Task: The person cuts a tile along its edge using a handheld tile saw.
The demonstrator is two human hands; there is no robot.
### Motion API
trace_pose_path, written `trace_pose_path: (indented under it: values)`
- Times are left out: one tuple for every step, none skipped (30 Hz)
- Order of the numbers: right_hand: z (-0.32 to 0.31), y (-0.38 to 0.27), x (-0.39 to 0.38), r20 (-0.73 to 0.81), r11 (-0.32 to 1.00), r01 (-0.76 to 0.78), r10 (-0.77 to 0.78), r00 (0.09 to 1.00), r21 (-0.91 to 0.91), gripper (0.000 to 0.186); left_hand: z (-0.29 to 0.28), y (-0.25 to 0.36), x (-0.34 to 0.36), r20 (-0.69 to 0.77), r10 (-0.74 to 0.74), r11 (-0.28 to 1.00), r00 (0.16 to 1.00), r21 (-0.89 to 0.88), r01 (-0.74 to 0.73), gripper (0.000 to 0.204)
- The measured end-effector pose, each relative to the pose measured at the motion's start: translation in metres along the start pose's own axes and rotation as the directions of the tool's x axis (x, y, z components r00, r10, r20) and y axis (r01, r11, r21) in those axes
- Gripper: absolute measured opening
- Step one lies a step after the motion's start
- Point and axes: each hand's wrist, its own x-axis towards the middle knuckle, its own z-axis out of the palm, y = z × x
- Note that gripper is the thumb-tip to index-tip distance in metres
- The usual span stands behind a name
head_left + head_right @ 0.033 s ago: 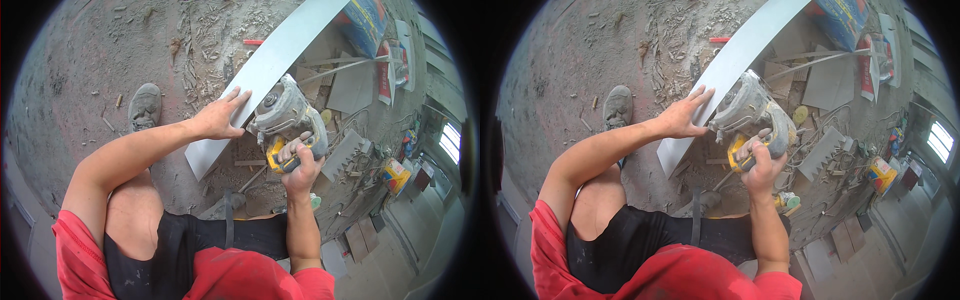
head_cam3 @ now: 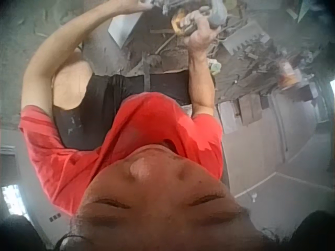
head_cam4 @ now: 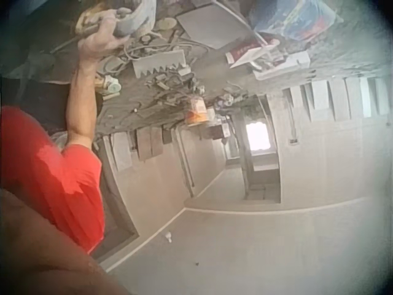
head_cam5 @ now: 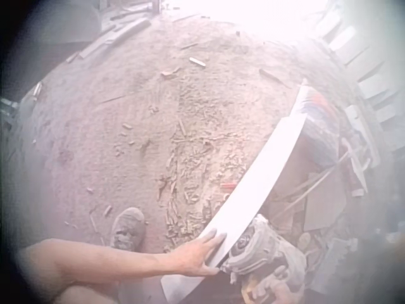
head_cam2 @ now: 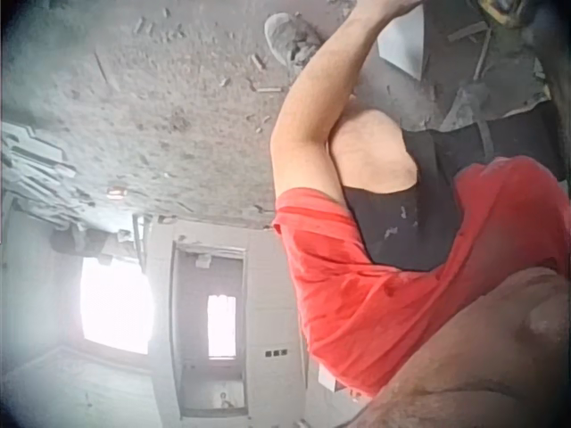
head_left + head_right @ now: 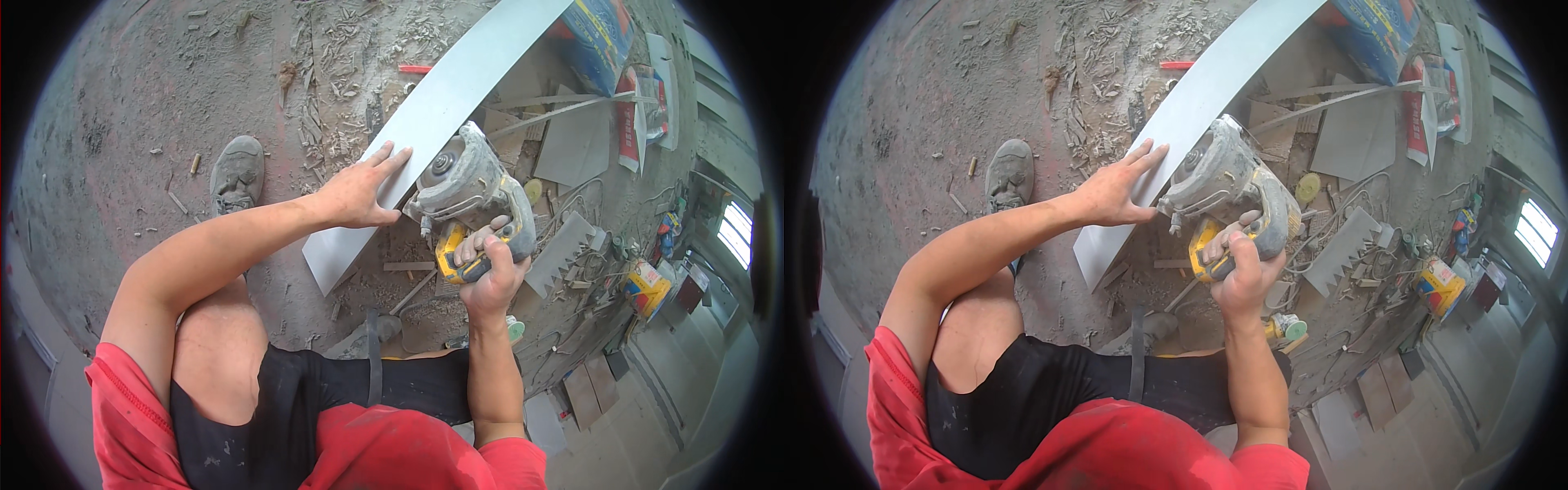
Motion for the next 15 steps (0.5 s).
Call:
trace_pose_path:
  values:
    - [-0.0002,0.0007,-0.0004,-0.002,1.0,-0.005,0.005,1.0,-0.003,0.028,-0.0001,-0.0006,-0.0001,-0.002,-0.004,1.0,1.0,-0.003,0.004,0.106]
    - [0.0004,0.0013,-0.0009,0.001,1.0,-0.007,0.007,1.0,-0.004,0.028,-0.0007,-0.0011,-0.0004,0.004,-0.01,1.0,1.0,-0.004,0.01,0.106]
    - [0.0011,0.0014,-0.0013,-0.007,1.0,-0.012,0.011,1.0,-0.002,0.029,-0.0014,-0.0011,-0.0004,0.01,-0.015,1.0,1.0,-0.004,0.015,0.106]
    - [0.0018,0.0027,-0.0021,-0.014,1.0,-0.018,0.018,1.0,0.003,0.029,-0.0013,-0.0012,-0.0007,0.007,-0.021,1.0,1.0,-0.004,0.021,0.106]
    - [0.0009,0.0036,-0.0027,-0.008,1.0,-0.021,0.021,1.0,0.005,0.029,-0.0013,-0.0005,-0.0004,0.012,-0.02,1.0,1.0,-0.009,0.02,0.106]
    - [-0.0011,0.0041,-0.003,-0.002,1.0,-0.016,0.016,1.0,0.003,0.029,-0.0022,-0.0002,-0.0007,0.017,-0.018,1.0,1.0,-0.014,0.018,0.107]
    - [-0.0025,0.0044,-0.0038,0.002,1.0,-0.009,0.009,1.0,0.0,0.03,-0.0002,-0.002,-0.001,0.014,-0.02,1.0,1.0,-0.013,0.02,0.107]
    - [-0.0022,0.0044,-0.0047,0.006,1.0,-0.008,0.008,1.0,0.0,0.03,0.0019,-0.0032,-0.0009,0.001,-0.002,1.0,1.0,-0.004,0.002,0.107]
    - [-0.0017,0.0042,-0.0053,0.011,1.0,-0.007,0.007,1.0,-0.004,0.03,0.0034,-0.0045,-0.0005,-0.013,0.017,1.0,1.0,0.006,-0.017,0.107]
    - [-0.0018,0.004,-0.0062,0.012,1.0,-0.007,0.007,1.0,-0.01,0.03,0.0025,-0.0032,-0.001,-0.013,0.018,1.0,1.0,0.006,-0.018,0.107]
    - [-0.0019,0.0042,-0.0065,0.011,1.0,-0.005,0.005,1.0,-0.01,0.03,0.001,-0.002,-0.0014,0.0,0.003,1.0,1.0,0.0,-0.003,0.106]
    - [-0.0022,0.0047,-0.0067,0.009,1.0,-0.007,0.007,1.0,-0.01,0.03,-0.0004,-0.0005,-0.0017,0.013,-0.011,1.0,1.0,-0.006,0.011,0.106]
    - [-0.002,0.0055,-0.0065,0.007,1.0,-0.009,0.009,1.0,-0.011,0.03,0.0002,-0.0014,-0.0017,0.013,-0.01,1.0,1.0,-0.005,0.01,0.106]
    - [-0.0016,0.0061,-0.0065,0.007,1.0,-0.008,0.008,1.0,-0.01,0.03,0.0005,-0.0026,-0.0021,0.01,-0.009,1.0,1.0,0.0,0.009,0.107]
    - [-0.0009,0.0067,-0.0066,0.002,1.0,-0.001,0.001,1.0,-0.027,0.03,0.0007,-0.0037,-0.0022,0.007,-0.009,1.0,1.0,0.006,0.009,0.107]
